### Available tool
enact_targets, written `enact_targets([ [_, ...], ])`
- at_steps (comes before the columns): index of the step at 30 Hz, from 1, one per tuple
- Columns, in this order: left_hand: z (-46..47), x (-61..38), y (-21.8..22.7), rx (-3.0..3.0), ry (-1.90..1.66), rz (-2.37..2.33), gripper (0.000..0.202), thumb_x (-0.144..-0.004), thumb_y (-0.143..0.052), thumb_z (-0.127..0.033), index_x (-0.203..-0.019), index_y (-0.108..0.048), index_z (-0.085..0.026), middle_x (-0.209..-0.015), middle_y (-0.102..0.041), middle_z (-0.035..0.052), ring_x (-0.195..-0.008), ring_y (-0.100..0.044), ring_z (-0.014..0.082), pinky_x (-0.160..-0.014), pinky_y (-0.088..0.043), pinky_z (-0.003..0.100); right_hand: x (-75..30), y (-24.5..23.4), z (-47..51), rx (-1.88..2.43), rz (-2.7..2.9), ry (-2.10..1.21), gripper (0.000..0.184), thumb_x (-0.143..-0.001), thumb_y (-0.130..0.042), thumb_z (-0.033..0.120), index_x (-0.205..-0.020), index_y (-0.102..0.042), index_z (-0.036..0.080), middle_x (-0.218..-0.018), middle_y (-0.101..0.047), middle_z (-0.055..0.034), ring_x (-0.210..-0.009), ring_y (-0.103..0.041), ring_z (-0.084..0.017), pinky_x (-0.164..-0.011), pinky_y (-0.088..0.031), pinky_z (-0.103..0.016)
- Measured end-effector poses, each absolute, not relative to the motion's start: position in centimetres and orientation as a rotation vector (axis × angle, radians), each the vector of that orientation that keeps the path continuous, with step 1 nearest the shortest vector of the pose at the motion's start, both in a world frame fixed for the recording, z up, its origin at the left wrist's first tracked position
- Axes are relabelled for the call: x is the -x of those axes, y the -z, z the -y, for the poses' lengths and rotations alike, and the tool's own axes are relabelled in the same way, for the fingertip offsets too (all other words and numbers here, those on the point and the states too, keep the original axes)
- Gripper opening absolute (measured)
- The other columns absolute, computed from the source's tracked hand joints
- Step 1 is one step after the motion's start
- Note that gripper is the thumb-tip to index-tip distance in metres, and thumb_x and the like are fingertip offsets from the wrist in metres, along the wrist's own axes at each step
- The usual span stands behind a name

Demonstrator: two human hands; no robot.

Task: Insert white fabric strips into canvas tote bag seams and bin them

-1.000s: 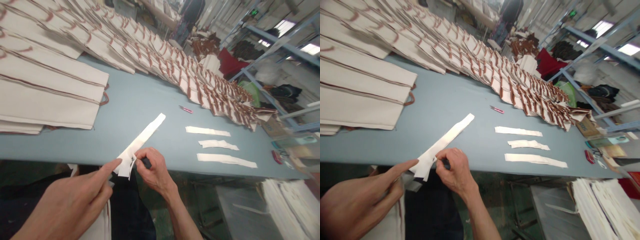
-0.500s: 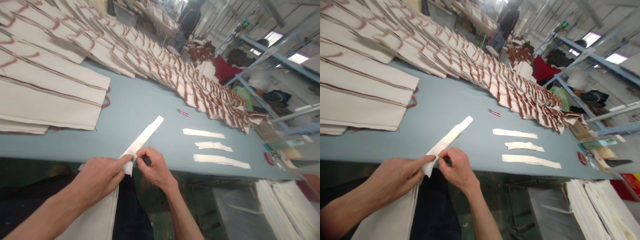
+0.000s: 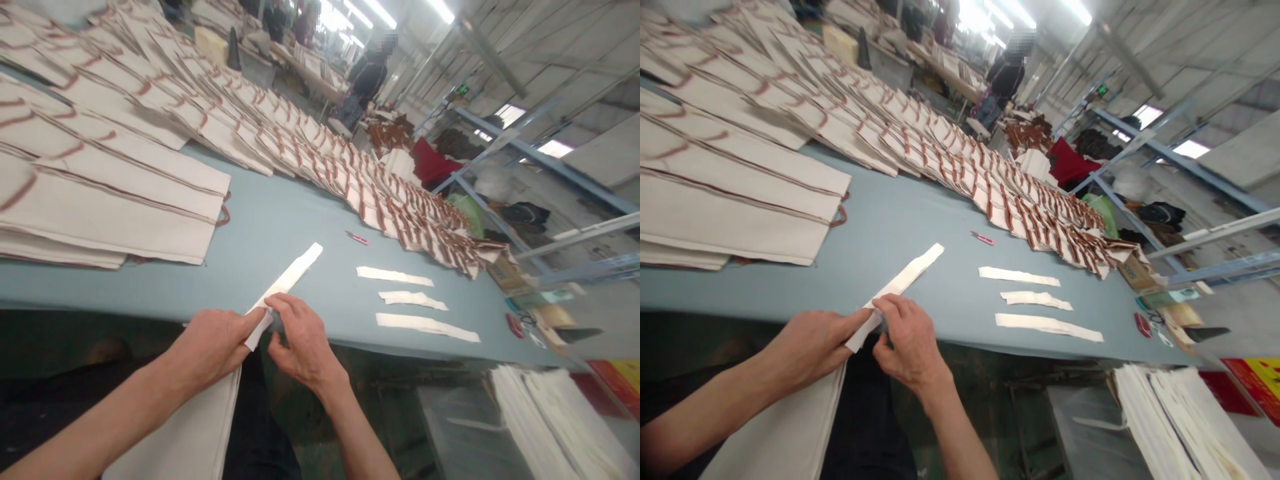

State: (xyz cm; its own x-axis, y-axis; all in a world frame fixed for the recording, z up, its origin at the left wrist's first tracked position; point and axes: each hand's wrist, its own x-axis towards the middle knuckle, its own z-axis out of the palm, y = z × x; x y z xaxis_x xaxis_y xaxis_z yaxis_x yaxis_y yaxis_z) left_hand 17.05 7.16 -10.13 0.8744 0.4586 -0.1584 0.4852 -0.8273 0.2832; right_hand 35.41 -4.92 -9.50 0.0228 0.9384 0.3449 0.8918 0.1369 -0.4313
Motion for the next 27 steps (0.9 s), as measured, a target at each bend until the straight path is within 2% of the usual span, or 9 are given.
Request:
enact_targets([
  [3, -7.1, -17.0, 9.8, -2.745, 0.134, -0.7, 0.06, -0.096, -0.057, -0.01, -0.152, -0.071, -0.024, -0.094, -0.09, 0.0173, -0.089, -0.089, 0.0487, -0.078, -0.067, 0.052, -36.0, 9.5, 4.6, 1.746, 1.969, -0.103, 0.078, -0.075, -0.059, -0.002, -0.149, -0.065, 0.023, -0.154, -0.075, -0.0151, -0.132, -0.076, -0.029, -0.114, -0.065, -0.044],
  [7, -7.1, -17.0, 9.4, -2.753, 0.149, -0.691, 0.062, -0.101, -0.05, -0.009, -0.159, -0.068, -0.023, -0.094, -0.091, 0.0168, -0.088, -0.09, 0.0462, -0.077, -0.068, 0.05, -36.7, 10.0, 3.8, 1.714, 1.998, -0.092, 0.063, -0.082, -0.062, -0.001, -0.138, -0.071, 0.026, -0.148, -0.077, -0.0134, -0.129, -0.077, -0.027, -0.11, -0.067, -0.042],
  [12, -7.1, -17.2, 9.1, -2.747, 0.188, -0.708, 0.062, -0.1, -0.053, -0.011, -0.158, -0.071, -0.029, -0.099, -0.092, 0.0158, -0.091, -0.09, 0.0447, -0.08, -0.069, 0.049, -37.0, 10.9, 2.9, 1.737, 1.907, -0.151, 0.032, -0.09, -0.067, 0.007, -0.114, -0.073, 0.026, -0.128, -0.079, -0.0106, -0.119, -0.076, -0.026, -0.101, -0.065, -0.036],
  [17, -7.1, -17.4, 8.2, -2.724, 0.223, -0.719, 0.059, -0.102, -0.052, -0.012, -0.154, -0.075, -0.03, -0.103, -0.092, 0.0162, -0.096, -0.09, 0.0468, -0.082, -0.069, 0.052, -37.3, 11.5, 3.6, 1.74, 1.686, -0.295, 0.017, -0.089, -0.068, 0.013, -0.098, -0.073, 0.026, -0.11, -0.077, -0.0076, -0.104, -0.073, -0.025, -0.091, -0.059, -0.035],
  [21, -7.2, -17.3, 7.7, -2.714, 0.248, -0.706, 0.059, -0.104, -0.051, -0.013, -0.155, -0.075, -0.03, -0.104, -0.093, 0.0166, -0.098, -0.09, 0.0473, -0.082, -0.068, 0.052, -37.9, 11.7, 4.2, 1.693, 1.395, -0.464, 0.005, -0.089, -0.07, 0.023, -0.094, -0.072, 0.024, -0.086, -0.07, 0.0001, -0.076, -0.062, -0.018, -0.072, -0.051, -0.03],
  [23, -7.2, -17.2, 7.9, -2.715, 0.252, -0.714, 0.059, -0.105, -0.05, -0.014, -0.156, -0.075, -0.03, -0.102, -0.092, 0.0166, -0.096, -0.09, 0.0469, -0.081, -0.068, 0.051, -38.6, 11.7, 3.9, 1.642, 1.239, -0.566, 0.007, -0.09, -0.073, 0.03, -0.091, -0.07, 0.024, -0.076, -0.065, 0.0039, -0.066, -0.055, -0.015, -0.063, -0.046, -0.027],
  [27, -7.2, -17.2, 8.4, -2.715, 0.233, -0.733, 0.058, -0.106, -0.05, -0.016, -0.155, -0.077, -0.03, -0.1, -0.092, 0.0164, -0.093, -0.09, 0.0458, -0.076, -0.066, 0.048, -40.5, 11.5, 2.8, 1.494, 0.948, -0.695, 0.02, -0.087, -0.077, 0.04, -0.092, -0.066, 0.024, -0.076, -0.065, 0.0052, -0.062, -0.053, -0.012, -0.057, -0.045, -0.023],
])
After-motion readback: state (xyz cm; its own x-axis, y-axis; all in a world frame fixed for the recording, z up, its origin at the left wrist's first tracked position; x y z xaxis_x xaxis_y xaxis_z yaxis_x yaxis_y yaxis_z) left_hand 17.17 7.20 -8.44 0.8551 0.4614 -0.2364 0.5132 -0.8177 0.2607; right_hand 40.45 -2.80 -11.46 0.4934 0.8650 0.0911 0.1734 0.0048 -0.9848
